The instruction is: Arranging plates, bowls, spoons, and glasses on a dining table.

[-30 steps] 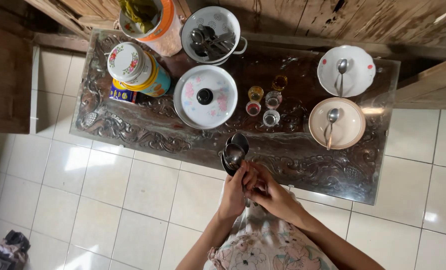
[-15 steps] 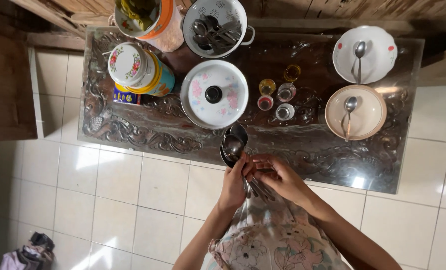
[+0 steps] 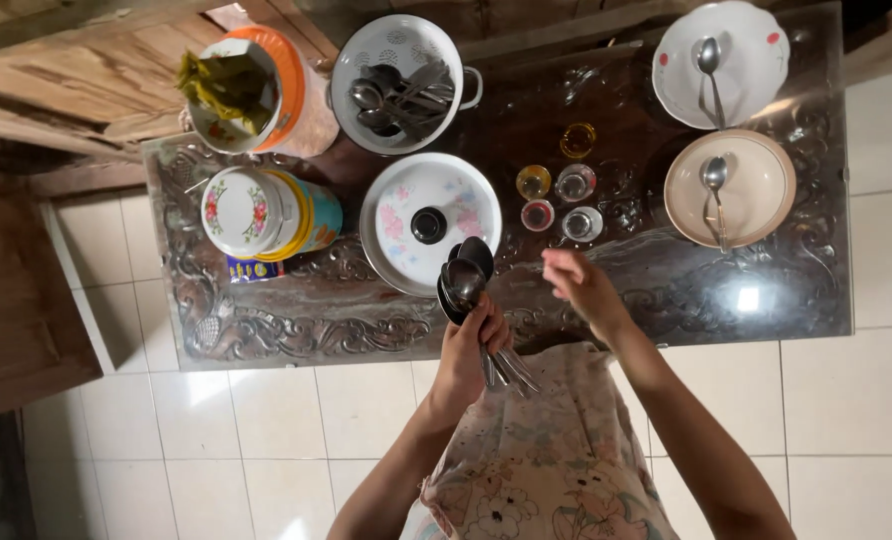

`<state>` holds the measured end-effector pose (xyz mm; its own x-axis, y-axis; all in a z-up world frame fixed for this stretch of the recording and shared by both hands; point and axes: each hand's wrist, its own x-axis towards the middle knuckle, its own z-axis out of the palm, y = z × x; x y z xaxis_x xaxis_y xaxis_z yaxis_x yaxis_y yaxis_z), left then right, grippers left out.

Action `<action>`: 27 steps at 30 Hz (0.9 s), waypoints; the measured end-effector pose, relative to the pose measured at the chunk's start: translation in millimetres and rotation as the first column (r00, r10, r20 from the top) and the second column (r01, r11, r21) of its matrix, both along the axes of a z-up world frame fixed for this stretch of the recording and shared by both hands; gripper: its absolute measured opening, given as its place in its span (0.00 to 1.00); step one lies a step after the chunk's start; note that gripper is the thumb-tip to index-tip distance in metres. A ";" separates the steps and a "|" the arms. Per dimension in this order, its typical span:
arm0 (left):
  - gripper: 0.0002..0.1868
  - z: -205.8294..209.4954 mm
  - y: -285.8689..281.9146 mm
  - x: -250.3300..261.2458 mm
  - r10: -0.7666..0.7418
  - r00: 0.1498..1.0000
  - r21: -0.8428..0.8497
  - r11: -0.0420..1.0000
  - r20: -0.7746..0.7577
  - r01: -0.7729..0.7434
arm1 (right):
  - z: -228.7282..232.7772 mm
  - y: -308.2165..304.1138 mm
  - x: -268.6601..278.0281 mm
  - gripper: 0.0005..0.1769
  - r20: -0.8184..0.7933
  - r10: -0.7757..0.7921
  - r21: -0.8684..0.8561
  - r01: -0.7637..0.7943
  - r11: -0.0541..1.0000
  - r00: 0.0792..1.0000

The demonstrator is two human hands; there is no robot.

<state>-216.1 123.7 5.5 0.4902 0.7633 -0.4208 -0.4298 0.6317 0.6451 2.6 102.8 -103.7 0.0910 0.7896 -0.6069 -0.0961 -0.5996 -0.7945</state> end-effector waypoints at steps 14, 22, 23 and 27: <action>0.16 1.4 12.7 40.6 -0.030 0.996 -0.084 0.996 -0.088 0.023 | -175.6 48.6 78.4 0.38 0.670 0.075 -0.110 -0.002 0.994 0.738; 0.12 0.2 3.0 62.4 0.053 0.997 -0.149 0.987 -0.054 -0.060 | -152.8 56.2 83.7 0.34 0.241 -0.107 -0.292 0.177 0.940 0.965; 0.12 0.3 2.1 66.1 0.061 0.996 -0.160 0.985 -0.061 -0.070 | -154.7 55.8 85.6 0.32 0.231 -0.108 -0.279 0.172 0.945 0.967; 0.12 -2.1 -1.3 78.3 0.082 0.994 -0.177 0.980 -0.075 -0.094 | -150.0 55.0 90.9 0.30 0.223 -0.091 -0.273 0.152 0.950 0.970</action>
<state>-137.8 122.4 3.4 0.3905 0.7111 -0.5847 -0.4486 0.7016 0.5536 93.5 157.8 -253.7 0.3218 0.5607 -0.7629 -0.0350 -0.7982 -0.6014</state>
